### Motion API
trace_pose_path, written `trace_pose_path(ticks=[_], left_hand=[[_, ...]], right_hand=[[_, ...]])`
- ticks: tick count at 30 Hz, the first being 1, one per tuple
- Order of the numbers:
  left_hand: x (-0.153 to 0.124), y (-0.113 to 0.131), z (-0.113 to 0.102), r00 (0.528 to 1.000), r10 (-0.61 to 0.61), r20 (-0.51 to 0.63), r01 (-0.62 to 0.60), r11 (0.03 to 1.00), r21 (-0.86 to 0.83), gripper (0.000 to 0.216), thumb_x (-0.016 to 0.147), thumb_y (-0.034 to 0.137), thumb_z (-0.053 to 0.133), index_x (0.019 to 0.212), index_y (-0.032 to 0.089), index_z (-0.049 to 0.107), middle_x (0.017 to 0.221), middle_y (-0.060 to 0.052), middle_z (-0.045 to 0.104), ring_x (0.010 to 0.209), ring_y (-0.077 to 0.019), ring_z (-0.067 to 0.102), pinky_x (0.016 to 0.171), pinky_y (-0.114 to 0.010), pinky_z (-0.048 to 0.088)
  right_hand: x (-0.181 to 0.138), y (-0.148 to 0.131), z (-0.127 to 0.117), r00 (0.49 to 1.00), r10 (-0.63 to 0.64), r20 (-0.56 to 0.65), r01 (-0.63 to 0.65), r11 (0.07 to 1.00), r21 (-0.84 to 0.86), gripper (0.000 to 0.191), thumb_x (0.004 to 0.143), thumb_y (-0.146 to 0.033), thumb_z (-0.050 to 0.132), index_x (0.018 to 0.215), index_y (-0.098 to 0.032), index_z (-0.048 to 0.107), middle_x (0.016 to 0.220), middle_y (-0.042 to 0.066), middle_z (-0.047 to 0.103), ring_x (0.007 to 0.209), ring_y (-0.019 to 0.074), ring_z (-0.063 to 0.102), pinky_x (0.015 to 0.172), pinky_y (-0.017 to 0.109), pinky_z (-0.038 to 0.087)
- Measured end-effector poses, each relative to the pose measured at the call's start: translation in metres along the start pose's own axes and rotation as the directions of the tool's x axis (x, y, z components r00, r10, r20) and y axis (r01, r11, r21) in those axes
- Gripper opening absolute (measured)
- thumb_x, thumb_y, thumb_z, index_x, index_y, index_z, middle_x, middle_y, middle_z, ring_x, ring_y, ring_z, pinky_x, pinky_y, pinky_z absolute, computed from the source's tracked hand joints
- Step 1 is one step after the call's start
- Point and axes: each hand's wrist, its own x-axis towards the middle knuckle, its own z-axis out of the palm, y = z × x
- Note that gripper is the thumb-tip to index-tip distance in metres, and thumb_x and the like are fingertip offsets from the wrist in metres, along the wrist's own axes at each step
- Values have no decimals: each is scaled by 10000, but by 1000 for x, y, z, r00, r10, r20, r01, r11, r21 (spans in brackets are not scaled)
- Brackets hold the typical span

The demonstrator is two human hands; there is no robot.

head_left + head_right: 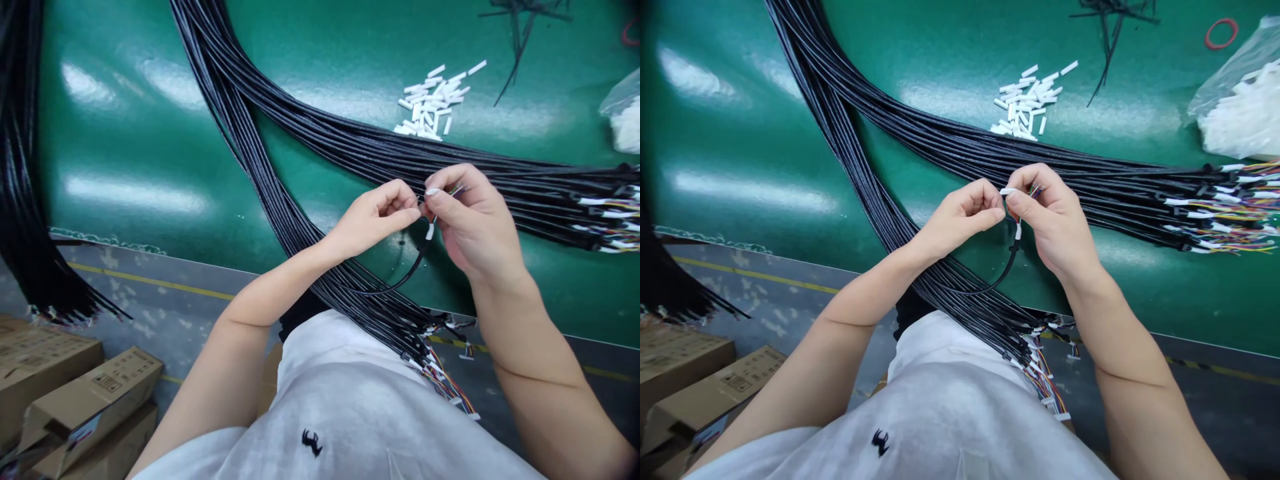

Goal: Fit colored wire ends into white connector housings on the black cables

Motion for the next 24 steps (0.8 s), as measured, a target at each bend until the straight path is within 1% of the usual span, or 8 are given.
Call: trace_pose_path(ticks=[3,5,8,13,17,19,22,24], left_hand=[[-1,2,2,999,-46,13,47,993,-110,413,869,521,750,867,188,505,863,29,567,709,-56,545,673,-216,460],[-2,2,3,995,-84,45,91,979,-184,431,891,540,723,896,194,465,930,21,621,710,-50,606,662,-204,491],[-4,2,4,990,-132,44,139,962,-235,379,949,492,672,930,205,426,929,31,642,681,-40,643,626,-181,507],[-5,4,4,986,-164,2,159,951,-266,298,1000,418,625,951,203,424,931,41,644,752,-50,704,665,-168,555],[-5,4,5,982,-188,16,186,955,-231,325,982,448,652,955,198,447,930,31,664,819,-70,724,750,-199,582],[-6,3,5,987,-160,21,161,961,-225,330,982,467,647,950,195,463,927,24,665,857,-80,726,783,-215,585],[-5,1,6,995,-95,23,98,970,-221,320,960,446,682,936,194,487,905,22,648,875,-88,715,796,-225,579],[-3,-1,6,995,-96,22,98,973,-208,317,916,384,744,923,196,490,893,29,631,857,-90,707,787,-230,575]], right_hand=[[1,1,-1,999,-28,-22,28,1000,-9,150,835,-276,820,848,-243,674,797,-26,563,670,113,520,630,280,431],[1,3,-3,997,-62,-34,60,995,-74,155,834,-308,828,858,-255,684,795,-19,584,663,126,535,625,298,451],[0,5,-9,990,-134,-40,122,968,-220,88,862,-252,791,930,-265,736,844,-8,650,705,139,576,674,319,462],[-1,2,-12,964,-261,-47,228,907,-354,187,844,-192,785,1009,-280,775,861,0,685,750,149,612,677,322,459],[-4,-2,-9,968,-252,-14,225,885,-407,197,806,-123,790,926,-277,759,811,-23,702,710,148,628,637,318,465],[-6,-3,-7,971,-241,0,220,887,-405,207,810,-113,789,922,-282,745,810,-31,710,711,158,650,650,332,487],[-6,0,-7,975,-223,-7,201,890,-409,205,821,-152,801,956,-289,730,798,-34,707,681,161,650,623,336,496],[-6,3,-8,975,-220,-20,192,888,-418,183,827,-209,812,964,-288,721,781,-41,699,653,155,639,586,325,485]])
